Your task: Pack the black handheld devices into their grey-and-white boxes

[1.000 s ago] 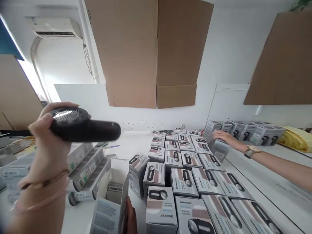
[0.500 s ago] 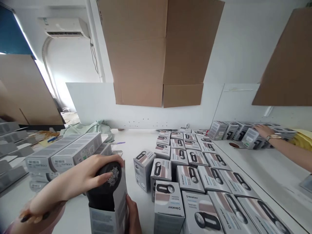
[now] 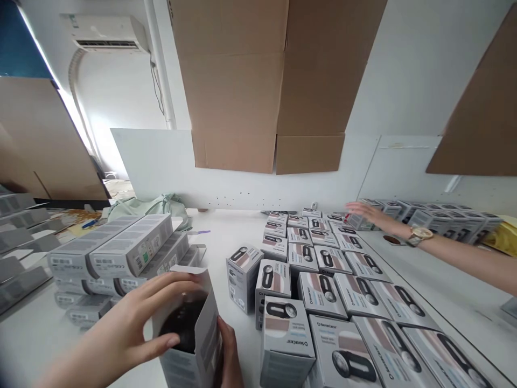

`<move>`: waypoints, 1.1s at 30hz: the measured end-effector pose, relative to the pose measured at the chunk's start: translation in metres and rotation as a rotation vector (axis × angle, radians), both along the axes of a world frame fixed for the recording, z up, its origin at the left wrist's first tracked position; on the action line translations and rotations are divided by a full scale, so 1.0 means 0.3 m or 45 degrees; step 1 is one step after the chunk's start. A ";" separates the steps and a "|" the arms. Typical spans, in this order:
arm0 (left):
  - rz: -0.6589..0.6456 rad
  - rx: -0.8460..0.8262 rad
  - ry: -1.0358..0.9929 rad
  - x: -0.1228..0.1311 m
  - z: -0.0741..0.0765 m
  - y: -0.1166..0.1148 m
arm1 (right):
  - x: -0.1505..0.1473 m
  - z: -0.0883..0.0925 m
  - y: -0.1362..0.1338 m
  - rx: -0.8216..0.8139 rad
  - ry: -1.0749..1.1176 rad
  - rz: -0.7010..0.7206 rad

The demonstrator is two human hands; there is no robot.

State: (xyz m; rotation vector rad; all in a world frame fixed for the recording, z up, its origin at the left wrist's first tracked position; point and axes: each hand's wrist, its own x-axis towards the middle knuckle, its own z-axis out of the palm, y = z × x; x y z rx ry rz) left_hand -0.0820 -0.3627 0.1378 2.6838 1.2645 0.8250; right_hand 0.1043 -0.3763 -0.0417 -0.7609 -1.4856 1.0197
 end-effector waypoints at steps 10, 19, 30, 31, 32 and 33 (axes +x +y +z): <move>-0.070 -0.051 -1.044 0.050 -0.421 -0.053 | 0.019 0.047 0.053 0.476 -0.084 -0.105; 0.077 0.126 -0.654 0.046 -0.493 -0.074 | 0.028 0.161 0.043 0.489 -0.087 -0.052; -0.138 0.240 -1.180 0.122 -0.421 -0.044 | -0.011 0.083 0.020 0.288 0.021 -0.085; -0.124 0.229 -1.073 0.120 -0.430 -0.046 | -0.017 0.076 0.018 0.279 0.063 -0.091; -0.080 0.218 -0.960 0.117 -0.439 -0.051 | -0.022 0.073 0.016 0.287 0.113 -0.105; -0.030 0.225 -0.872 0.114 -0.445 -0.058 | -0.026 0.075 0.013 0.305 0.167 -0.122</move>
